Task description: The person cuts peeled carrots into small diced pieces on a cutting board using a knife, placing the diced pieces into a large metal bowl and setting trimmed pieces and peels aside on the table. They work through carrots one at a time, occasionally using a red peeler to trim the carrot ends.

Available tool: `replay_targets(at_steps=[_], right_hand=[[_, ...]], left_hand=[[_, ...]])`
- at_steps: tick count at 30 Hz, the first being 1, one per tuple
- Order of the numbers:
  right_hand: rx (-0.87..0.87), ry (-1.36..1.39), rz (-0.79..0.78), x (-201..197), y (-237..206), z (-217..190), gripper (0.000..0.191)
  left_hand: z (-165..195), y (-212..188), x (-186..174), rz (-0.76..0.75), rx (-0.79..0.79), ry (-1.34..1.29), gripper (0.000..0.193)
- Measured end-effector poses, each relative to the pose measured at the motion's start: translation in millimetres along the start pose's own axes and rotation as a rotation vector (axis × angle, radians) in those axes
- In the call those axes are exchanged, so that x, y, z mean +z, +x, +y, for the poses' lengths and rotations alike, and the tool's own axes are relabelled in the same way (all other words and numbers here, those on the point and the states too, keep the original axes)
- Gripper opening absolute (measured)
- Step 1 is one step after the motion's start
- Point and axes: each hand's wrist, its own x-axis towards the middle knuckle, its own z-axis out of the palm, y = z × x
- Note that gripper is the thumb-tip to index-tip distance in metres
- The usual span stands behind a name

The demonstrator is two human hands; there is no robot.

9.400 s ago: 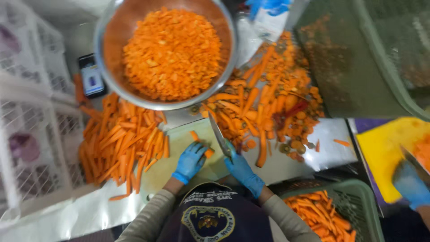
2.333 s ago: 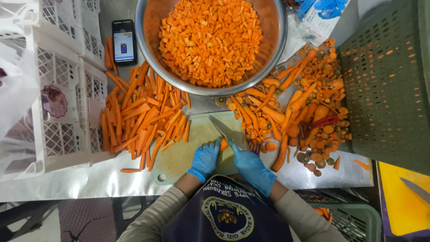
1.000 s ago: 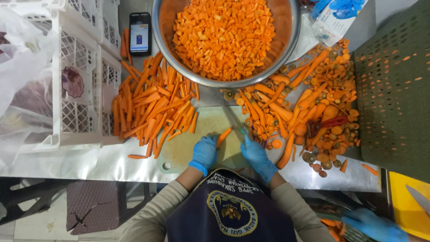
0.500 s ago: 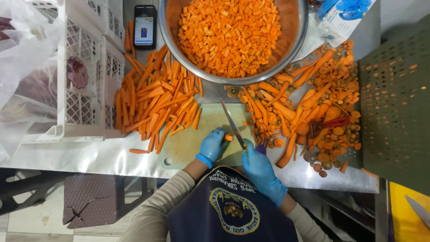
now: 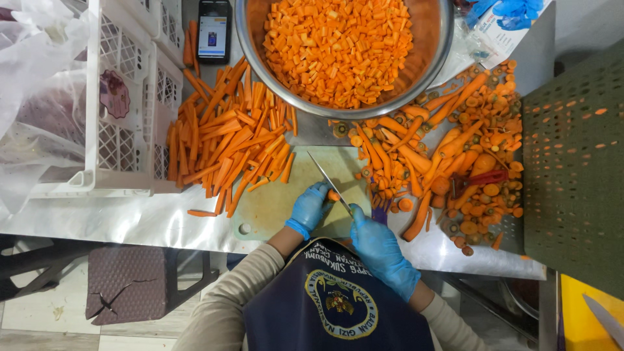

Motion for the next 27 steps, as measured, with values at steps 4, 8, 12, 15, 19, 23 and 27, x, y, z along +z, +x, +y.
replay_targets(at_steps=[4, 8, 12, 15, 19, 23, 27], right_hand=[[-0.028, -0.145, -0.081, -10, 7, -4, 0.044], [0.075, -0.099, -0.180, -16, 16, -7, 0.040], [0.051, -0.086, -0.181, -17, 21, -6, 0.035], [0.016, -0.132, -0.184, -16, 23, -4, 0.034], [-0.041, -0.163, -0.145, -11, 26, -1, 0.034], [-0.101, -0.238, -0.117, -5, 29, 3, 0.037], [-0.014, -0.138, -0.175, -2, 34, 5, 0.031]], left_hand=[[16, -7, -21, 0.082, -0.100, -0.199, 0.050], [36, -15, -56, 0.315, 0.160, 0.056, 0.061], [53, -2, -76, 0.013, 0.203, 0.313, 0.077], [60, 7, -78, -0.094, 0.144, 0.369, 0.083], [60, 8, -72, -0.074, 0.124, 0.324, 0.082], [56, 8, -66, -0.061, 0.101, 0.338, 0.081], [51, 8, -61, -0.088, 0.076, 0.278, 0.083]])
